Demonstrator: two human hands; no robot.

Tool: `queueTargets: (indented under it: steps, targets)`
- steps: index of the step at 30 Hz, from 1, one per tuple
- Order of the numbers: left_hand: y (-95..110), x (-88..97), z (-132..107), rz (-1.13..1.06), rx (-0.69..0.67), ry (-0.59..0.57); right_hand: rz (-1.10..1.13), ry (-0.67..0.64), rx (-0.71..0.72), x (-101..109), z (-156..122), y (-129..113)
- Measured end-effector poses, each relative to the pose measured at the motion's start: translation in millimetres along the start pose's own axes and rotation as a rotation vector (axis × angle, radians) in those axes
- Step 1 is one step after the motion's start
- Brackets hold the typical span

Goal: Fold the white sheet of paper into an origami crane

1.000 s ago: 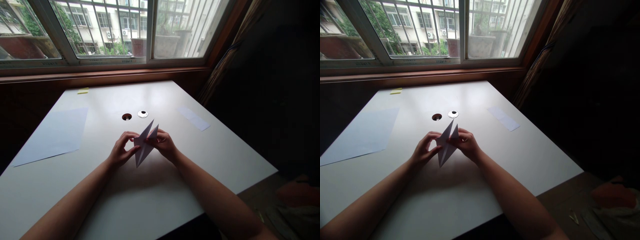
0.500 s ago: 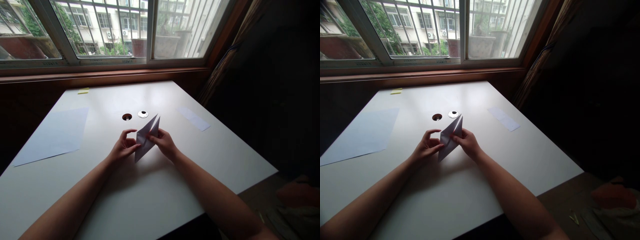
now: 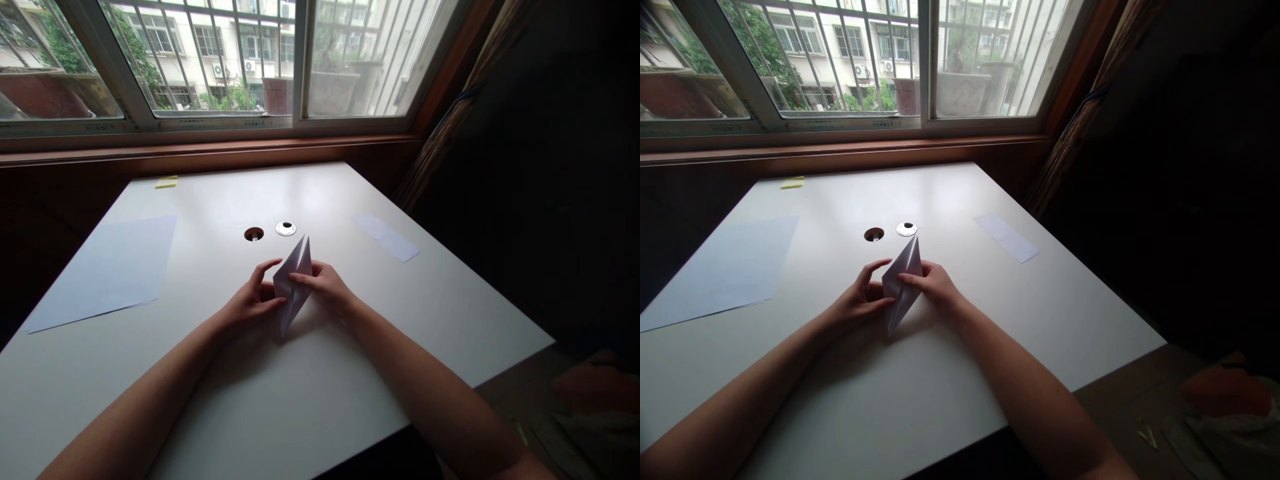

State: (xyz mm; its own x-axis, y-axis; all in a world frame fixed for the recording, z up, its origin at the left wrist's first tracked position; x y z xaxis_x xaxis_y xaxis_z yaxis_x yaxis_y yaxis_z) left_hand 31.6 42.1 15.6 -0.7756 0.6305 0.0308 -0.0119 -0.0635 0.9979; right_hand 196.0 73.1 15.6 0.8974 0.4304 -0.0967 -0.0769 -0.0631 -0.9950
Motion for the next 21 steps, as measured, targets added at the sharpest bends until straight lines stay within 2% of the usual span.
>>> queueTargets:
  steps: [3, 5, 8, 11, 13, 15, 18, 21]
  targets:
    - [-2.4, 1.0, 1.9, 0.080, -0.031, 0.025, -0.072, 0.052, 0.014, 5.6, 0.1, 1.0]
    - [-3.8, 3.4, 2.7, 0.212, -0.079, 0.066, -0.150, 0.094, 0.032, 11.1, 0.5, 0.9]
    - [3.3, 6.5, 0.0, 0.620, -0.218, 0.208, -0.302, 0.135, 0.037, 18.5, 1.2, -0.2]
    - [10.0, 0.6, -1.9, 0.920, -0.280, 0.255, -0.473, 0.114, 0.014, 20.0, 2.5, -2.0]
    - [14.1, -6.7, -1.8, 1.037, -0.332, 0.219, -0.599, 0.114, 0.005, 19.7, 3.0, -3.6]
    - [15.5, -14.1, -0.8, 1.096, -0.375, 0.134, -0.717, 0.142, 0.005, 20.3, 3.1, -4.3]
    - [11.8, -19.4, 1.2, 1.101, -0.378, 0.002, -0.849, 0.218, 0.014, 24.8, 3.0, -1.5]
    - [8.7, -19.9, 1.5, 1.106, -0.371, -0.054, -0.937, 0.311, 0.051, 33.6, 2.9, 3.4]
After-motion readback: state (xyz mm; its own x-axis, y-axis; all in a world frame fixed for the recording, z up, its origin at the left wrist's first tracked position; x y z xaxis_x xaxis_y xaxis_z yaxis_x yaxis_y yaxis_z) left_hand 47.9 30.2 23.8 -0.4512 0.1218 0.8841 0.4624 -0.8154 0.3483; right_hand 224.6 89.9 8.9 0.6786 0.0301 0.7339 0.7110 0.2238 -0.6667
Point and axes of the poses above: each hand's wrist, its own z-axis towards the middle knuckle, its own x-axis out of the back of the hand, y = z × x, the point moved 6 cm from there along z, towards the middle knuckle, and after that the axes turned 6 degrees about -y, right-handed, at the moved point
